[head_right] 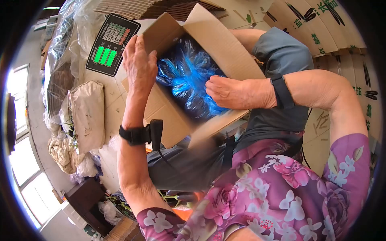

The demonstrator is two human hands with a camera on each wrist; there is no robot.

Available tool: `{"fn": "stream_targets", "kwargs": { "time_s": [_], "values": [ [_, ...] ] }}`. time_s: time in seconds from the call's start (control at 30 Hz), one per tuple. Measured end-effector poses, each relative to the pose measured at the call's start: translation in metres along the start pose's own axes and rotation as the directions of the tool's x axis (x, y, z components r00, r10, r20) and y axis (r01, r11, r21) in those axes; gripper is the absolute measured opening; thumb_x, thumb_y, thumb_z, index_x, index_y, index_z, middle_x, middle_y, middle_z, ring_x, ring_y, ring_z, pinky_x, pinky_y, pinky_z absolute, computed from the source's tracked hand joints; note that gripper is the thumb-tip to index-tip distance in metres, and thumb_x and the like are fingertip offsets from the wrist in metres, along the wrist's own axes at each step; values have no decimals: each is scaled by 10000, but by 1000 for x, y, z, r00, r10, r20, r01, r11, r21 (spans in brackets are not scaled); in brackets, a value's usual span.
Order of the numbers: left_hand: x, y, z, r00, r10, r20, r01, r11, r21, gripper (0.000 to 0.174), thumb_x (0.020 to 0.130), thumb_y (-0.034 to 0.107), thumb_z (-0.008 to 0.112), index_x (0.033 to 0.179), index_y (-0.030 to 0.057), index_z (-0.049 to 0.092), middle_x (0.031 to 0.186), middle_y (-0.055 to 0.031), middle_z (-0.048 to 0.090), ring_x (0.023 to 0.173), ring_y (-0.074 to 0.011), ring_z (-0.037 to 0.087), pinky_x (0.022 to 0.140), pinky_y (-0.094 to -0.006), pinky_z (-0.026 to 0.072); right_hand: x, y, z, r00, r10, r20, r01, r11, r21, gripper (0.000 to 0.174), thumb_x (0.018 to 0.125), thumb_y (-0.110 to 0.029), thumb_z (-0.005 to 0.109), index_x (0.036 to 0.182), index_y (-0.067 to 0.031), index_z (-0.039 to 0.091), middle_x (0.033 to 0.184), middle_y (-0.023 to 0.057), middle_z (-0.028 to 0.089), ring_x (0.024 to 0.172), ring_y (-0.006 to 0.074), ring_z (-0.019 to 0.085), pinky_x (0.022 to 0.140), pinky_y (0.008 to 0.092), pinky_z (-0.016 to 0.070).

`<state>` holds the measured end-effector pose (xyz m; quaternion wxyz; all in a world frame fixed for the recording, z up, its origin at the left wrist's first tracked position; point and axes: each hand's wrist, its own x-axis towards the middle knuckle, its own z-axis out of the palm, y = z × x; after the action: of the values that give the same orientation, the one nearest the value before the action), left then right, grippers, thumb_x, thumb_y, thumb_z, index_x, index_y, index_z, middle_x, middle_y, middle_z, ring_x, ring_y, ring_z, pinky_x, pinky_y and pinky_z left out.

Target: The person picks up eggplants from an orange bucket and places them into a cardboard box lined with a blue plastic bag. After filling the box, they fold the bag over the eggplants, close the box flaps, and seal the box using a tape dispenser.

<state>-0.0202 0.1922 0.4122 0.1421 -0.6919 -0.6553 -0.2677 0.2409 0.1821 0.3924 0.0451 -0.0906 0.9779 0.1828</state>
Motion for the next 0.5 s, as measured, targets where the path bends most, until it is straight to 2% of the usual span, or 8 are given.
{"fn": "stream_targets", "kwargs": {
  "time_s": [0.07, 0.1, 0.23, 0.3, 0.33, 0.37, 0.4, 0.5],
  "values": [
    [-3, 4, 6, 999, -36, 8, 36, 999, 40, 441, 821, 82, 649, 1251, 33, 565, 1065, -175, 588, 1040, -331, 550, 902, -485, 393, -2, 1, 13, 1000, 16, -22, -8, 940, 341, 129, 759, -193, 598, 742, -95, 680, 945, 33, 544, 901, 205, 512, 750, 315, 414],
    [-3, 7, 8, 997, -76, 23, 74, 994, 82, 435, 818, 96, 649, 1243, 34, 575, 1015, -151, 589, 1018, -320, 547, 886, -485, 384, -1, 2, 18, 993, -9, 114, -55, 834, 548, 139, 778, -192, 593, 759, -89, 685, 1000, 44, 542, 907, 224, 518, 747, 330, 435],
    [2, -6, 5, 987, -8, 159, -5, 997, 77, 325, 829, 106, 635, 1152, 78, 628, 975, -101, 588, 944, -311, 559, 811, -458, 422, -3, 4, 37, 995, -28, 98, -47, 726, 686, 154, 804, -191, 578, 760, -82, 678, 968, 60, 551, 896, 246, 527, 745, 349, 452],
    [-3, 0, 3, 959, -50, 280, 63, 997, -37, 294, 835, 116, 637, 1126, 84, 632, 971, -102, 587, 945, -320, 565, 797, -464, 446, 9, 13, 31, 929, -60, 366, -256, 610, 750, 148, 812, -180, 575, 763, -78, 669, 943, 80, 558, 890, 256, 541, 749, 357, 447],
    [-7, 5, 3, 915, -78, 395, 144, 979, -141, 263, 841, 126, 640, 1101, 90, 636, 967, -104, 586, 946, -329, 570, 783, -470, 471, 8, 8, 30, 928, -55, 368, -261, 610, 748, 148, 812, -180, 575, 763, -78, 669, 943, 80, 558, 890, 256, 541, 749, 357, 447],
    [-24, 10, 9, 916, -56, 398, 134, 976, -173, 243, 853, 168, 656, 1081, 86, 629, 1012, -108, 589, 972, -336, 584, 781, -461, 512, 7, -2, 30, 961, -4, 277, -201, 678, 707, 141, 809, -177, 581, 759, -77, 666, 940, 90, 569, 901, 262, 557, 755, 362, 444],
    [-37, 16, 15, 860, -70, 505, 207, 953, -220, 388, 857, 208, 673, 1202, 57, 583, 1226, -161, 550, 1153, -371, 536, 915, -460, 483, 6, -9, 30, 984, 34, 176, -143, 741, 657, 134, 806, -174, 587, 756, -75, 662, 936, 100, 581, 912, 269, 572, 762, 367, 442],
    [-72, 35, 28, 935, 32, 354, -9, 998, -67, 545, 885, 241, 660, 1354, 27, 484, 1439, -223, 410, 1321, -417, 413, 1055, -457, 377, 4, -1, 18, 968, -26, 251, -148, 747, 648, 127, 816, -163, 583, 773, -70, 658, 941, 119, 608, 918, 282, 596, 777, 387, 432]
  ]
}}
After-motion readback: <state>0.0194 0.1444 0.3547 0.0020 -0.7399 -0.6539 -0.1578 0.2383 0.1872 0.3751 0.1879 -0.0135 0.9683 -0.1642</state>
